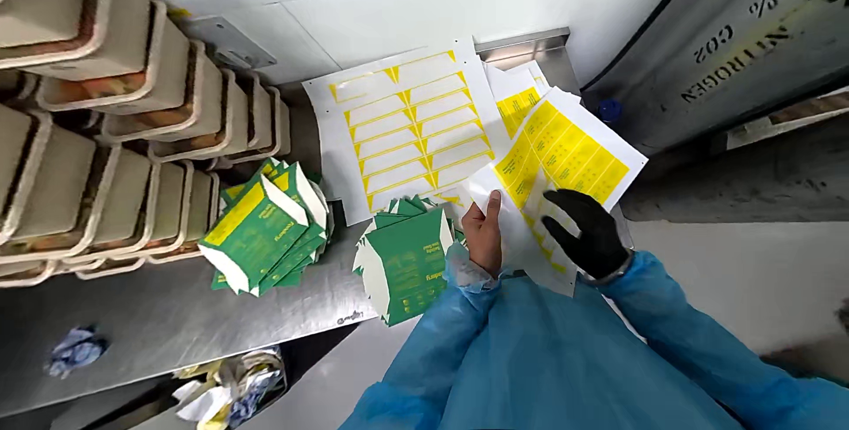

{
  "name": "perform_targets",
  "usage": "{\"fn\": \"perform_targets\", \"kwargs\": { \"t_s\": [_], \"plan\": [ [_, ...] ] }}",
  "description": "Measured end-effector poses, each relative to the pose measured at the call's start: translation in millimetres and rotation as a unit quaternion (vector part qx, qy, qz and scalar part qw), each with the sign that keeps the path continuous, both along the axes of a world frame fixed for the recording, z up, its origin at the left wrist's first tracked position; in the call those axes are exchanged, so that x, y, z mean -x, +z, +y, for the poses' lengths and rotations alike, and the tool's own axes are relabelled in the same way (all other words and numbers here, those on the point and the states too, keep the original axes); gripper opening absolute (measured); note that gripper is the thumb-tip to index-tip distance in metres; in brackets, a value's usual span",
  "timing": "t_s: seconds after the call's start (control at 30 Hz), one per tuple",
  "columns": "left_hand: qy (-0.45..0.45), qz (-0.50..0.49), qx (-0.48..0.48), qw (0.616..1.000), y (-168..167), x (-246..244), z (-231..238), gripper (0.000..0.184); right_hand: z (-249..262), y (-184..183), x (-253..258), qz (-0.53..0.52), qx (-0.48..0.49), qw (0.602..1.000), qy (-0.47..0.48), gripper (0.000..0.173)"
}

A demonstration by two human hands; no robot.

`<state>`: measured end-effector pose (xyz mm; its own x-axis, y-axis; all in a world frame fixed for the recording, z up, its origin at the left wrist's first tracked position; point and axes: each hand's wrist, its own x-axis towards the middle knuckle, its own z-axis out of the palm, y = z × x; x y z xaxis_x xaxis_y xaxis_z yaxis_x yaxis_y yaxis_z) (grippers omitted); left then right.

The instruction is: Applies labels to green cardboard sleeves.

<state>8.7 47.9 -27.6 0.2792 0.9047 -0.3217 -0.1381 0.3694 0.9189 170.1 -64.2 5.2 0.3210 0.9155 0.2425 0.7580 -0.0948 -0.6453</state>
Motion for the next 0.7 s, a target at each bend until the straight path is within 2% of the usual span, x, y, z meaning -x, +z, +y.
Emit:
{"fn": "perform_targets", "kwargs": {
  "t_s": [0.07, 0.2, 0.47, 0.7],
  "plan": [
    [-0.011, -0.007, -0.031, 0.999, 10, -5, -5, 0.023, 23, 9, 21, 0.051, -0.013, 0.997, -0.063, 0.041],
    [-0.023, -0.035, -0.032, 0.999, 25, -15, -10, 0.018, 34, 12, 33, 0.076, -0.024, 0.99, -0.115, 0.032],
    [-0.033, -0.01, -0.004, 0.999, 33, -29, -18, 0.018, 28, -3, 15, 0.107, -0.106, 0.985, -0.085, 0.013],
    [-0.045, -0.021, 0.015, 0.999, 33, -27, -19, 0.017, 26, -5, 0, 0.105, -0.098, 0.989, -0.047, 0.012]
  ]
}}
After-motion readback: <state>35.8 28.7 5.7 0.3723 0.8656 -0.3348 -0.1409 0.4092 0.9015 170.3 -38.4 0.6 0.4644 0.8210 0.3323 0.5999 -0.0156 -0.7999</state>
